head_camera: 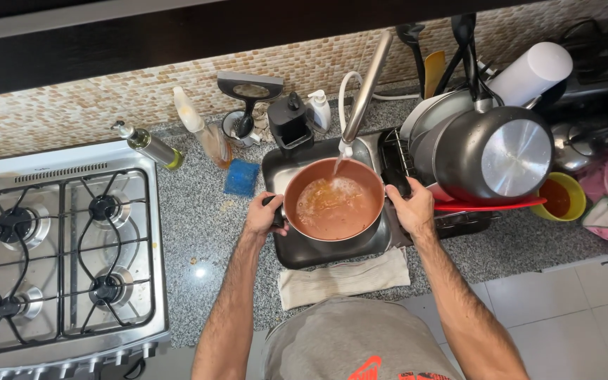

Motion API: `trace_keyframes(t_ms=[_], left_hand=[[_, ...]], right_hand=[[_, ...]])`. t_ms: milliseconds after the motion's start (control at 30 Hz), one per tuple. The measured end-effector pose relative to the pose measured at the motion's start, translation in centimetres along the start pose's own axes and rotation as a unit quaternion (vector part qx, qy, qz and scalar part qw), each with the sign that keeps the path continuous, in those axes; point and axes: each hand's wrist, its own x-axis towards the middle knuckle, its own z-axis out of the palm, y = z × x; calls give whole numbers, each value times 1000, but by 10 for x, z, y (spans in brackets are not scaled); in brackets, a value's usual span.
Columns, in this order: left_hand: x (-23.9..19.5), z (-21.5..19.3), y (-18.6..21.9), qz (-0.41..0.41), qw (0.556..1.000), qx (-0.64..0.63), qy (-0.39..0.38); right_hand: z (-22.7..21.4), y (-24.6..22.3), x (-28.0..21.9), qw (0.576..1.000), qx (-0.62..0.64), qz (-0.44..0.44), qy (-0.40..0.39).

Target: Washing a ladle and two pots in a kitchen sink using a sponge.

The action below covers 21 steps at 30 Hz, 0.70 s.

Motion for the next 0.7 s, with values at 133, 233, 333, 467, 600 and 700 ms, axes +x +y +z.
trace_keyframes(t_ms=[133, 233, 333, 467, 600, 700], left_hand=[[-2, -3, 1, -3, 1000, 1, 4], [-9, -5, 10, -4, 1000, 10, 14], [-14, -8, 21, 5, 1000, 19, 22], [-17, -11, 31, 30, 998, 43, 30], [-30, -7, 50, 56, 997, 59, 8], [-41, 0, 59, 90, 994, 56, -26]], right_hand=[[3, 3, -1, 1000, -3, 8, -14], [10, 12, 3, 1000, -1, 15, -22], [19, 20, 12, 999, 2, 16, -27], [18, 6, 7, 999, 5, 20, -48], [14, -8, -2, 996, -18, 23, -83], [8, -11, -13, 997, 16, -35, -73]])
